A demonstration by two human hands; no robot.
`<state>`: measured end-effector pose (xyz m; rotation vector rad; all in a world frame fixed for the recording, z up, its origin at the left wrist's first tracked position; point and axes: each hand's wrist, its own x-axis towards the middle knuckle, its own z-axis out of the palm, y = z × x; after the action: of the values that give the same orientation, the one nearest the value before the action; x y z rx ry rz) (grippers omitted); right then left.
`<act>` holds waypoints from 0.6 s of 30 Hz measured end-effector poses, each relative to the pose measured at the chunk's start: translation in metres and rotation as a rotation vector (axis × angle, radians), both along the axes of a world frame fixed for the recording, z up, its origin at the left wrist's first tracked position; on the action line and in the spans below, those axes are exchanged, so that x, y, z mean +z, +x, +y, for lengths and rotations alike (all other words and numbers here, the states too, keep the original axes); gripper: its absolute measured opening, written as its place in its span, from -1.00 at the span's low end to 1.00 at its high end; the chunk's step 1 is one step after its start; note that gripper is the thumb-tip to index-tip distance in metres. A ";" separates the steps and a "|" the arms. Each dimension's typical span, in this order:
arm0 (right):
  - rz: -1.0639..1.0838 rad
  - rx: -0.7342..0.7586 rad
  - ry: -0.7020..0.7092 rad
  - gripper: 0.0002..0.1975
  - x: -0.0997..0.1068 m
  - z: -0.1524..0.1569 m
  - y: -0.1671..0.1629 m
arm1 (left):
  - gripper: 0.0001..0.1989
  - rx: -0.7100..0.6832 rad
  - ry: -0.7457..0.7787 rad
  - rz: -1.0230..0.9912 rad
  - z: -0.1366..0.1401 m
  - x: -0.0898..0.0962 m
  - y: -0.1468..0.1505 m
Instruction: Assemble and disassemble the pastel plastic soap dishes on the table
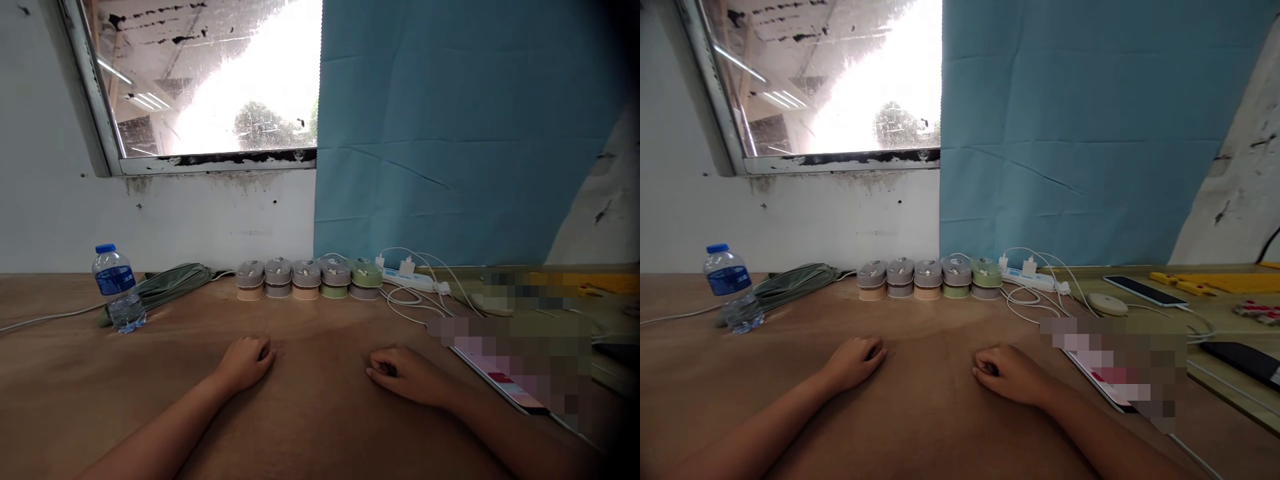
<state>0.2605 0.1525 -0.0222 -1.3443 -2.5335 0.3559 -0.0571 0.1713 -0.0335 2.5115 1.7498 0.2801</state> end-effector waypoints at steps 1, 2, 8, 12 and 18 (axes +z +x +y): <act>0.000 0.000 0.001 -0.72 0.000 0.000 0.000 | -0.72 -0.004 0.001 -0.003 0.000 0.000 0.000; 0.001 -0.001 0.003 -0.72 0.000 0.000 0.000 | -0.72 -0.006 0.001 -0.006 0.000 0.000 0.000; 0.014 -0.001 -0.006 -0.72 0.000 0.000 0.001 | -0.70 -0.002 -0.017 -0.015 -0.002 0.002 0.001; 0.017 0.000 -0.012 -0.72 -0.001 0.000 0.001 | -0.70 -0.002 -0.013 -0.009 0.000 0.001 0.000; 0.006 0.002 -0.014 -0.72 0.000 0.000 0.001 | -0.70 -0.018 0.006 -0.008 0.001 -0.001 -0.001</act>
<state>0.2610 0.1528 -0.0220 -1.3447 -2.5323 0.3785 -0.0578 0.1722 -0.0346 2.5256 1.7246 0.2947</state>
